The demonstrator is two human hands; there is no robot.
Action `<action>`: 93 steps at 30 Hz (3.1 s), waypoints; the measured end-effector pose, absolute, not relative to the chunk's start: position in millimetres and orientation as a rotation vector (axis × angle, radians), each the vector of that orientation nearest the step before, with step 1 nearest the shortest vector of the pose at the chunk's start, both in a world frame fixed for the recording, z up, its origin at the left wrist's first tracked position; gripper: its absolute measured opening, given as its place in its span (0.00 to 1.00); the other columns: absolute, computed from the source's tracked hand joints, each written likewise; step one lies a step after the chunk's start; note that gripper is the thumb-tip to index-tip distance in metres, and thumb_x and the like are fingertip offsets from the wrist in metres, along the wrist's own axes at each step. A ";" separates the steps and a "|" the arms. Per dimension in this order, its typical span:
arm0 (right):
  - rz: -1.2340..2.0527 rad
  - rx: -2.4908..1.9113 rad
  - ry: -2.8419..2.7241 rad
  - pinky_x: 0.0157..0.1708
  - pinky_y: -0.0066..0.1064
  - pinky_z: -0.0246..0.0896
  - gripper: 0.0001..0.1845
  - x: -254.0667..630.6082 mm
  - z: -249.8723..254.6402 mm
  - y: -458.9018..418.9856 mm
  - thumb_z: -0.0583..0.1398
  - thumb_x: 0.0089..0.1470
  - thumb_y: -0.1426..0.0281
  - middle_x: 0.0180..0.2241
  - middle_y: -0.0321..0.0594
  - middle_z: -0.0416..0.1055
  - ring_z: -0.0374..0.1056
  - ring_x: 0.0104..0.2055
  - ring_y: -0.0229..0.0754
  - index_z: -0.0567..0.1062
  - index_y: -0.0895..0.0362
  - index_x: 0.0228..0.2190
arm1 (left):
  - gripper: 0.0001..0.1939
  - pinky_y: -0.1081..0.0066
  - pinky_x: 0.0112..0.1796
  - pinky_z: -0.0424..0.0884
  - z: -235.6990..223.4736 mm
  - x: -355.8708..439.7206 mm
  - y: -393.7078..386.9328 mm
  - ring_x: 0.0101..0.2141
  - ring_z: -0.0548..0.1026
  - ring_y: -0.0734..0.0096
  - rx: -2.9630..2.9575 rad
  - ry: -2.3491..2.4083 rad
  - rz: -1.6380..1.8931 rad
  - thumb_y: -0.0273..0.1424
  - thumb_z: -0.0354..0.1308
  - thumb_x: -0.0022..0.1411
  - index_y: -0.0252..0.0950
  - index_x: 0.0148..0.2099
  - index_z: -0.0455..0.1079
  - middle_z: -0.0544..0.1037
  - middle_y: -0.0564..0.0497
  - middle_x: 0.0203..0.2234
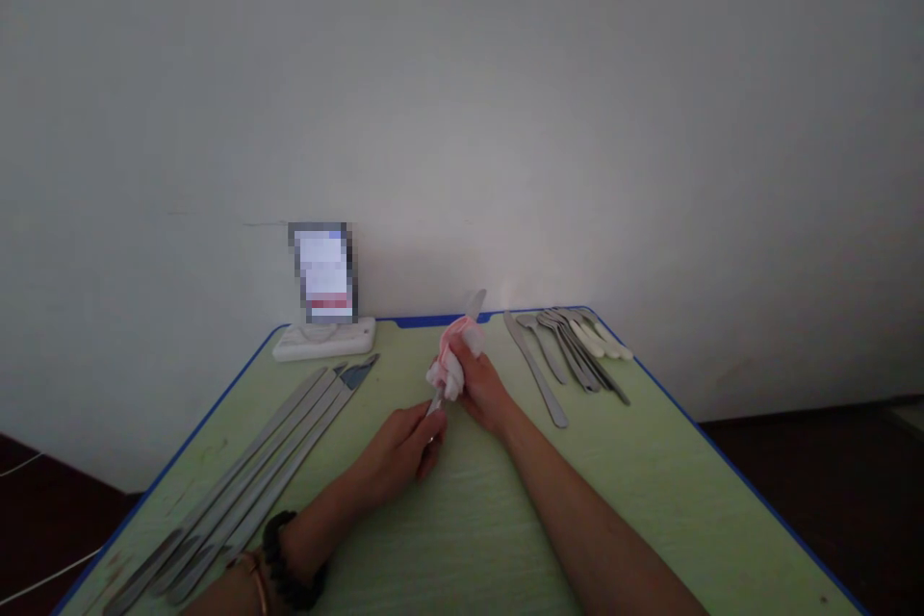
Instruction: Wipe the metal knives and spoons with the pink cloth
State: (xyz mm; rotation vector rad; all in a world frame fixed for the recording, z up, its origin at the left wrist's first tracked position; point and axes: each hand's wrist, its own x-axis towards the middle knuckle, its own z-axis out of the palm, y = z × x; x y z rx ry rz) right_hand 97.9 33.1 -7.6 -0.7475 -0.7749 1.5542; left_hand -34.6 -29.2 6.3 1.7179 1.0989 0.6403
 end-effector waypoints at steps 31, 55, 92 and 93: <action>1.603 -0.640 -0.650 0.26 0.27 0.58 0.22 99.1 1.4 33.3 0.64 0.41 0.50 0.22 0.34 0.70 0.62 0.24 0.35 0.74 0.58 0.26 | 0.20 0.74 0.22 0.60 3.0 -33.2 -27.1 0.17 0.64 0.73 1.636 1.078 0.679 0.47 0.41 0.64 0.37 0.35 0.62 0.65 0.60 0.12; 1.327 -0.644 -0.374 0.16 0.25 0.51 0.13 127.8 -0.9 53.7 0.63 0.47 0.63 0.15 0.28 0.62 0.55 0.16 0.31 0.67 0.56 0.21 | 0.22 0.77 0.23 0.58 12.3 -45.9 -31.0 0.18 0.61 0.77 1.771 0.852 0.467 0.46 0.44 0.66 0.32 0.43 0.67 0.65 0.60 0.15; 1.045 -1.087 -1.491 0.15 0.24 0.55 0.27 110.8 -5.6 31.5 0.60 0.49 0.61 0.46 0.45 0.68 0.64 0.23 0.32 0.65 0.54 0.51 | 0.19 0.75 0.20 0.57 11.3 -36.5 -18.7 0.17 0.64 0.73 1.585 1.268 0.993 0.45 0.46 0.60 0.36 0.29 0.65 0.66 0.57 0.15; 0.993 -1.107 -1.459 0.16 0.24 0.55 0.27 111.4 -6.5 32.8 0.61 0.48 0.62 0.45 0.44 0.67 0.63 0.22 0.31 0.65 0.54 0.50 | 0.19 0.74 0.20 0.57 10.2 -36.7 -17.4 0.17 0.64 0.73 1.583 1.284 0.980 0.45 0.46 0.60 0.36 0.29 0.66 0.66 0.57 0.15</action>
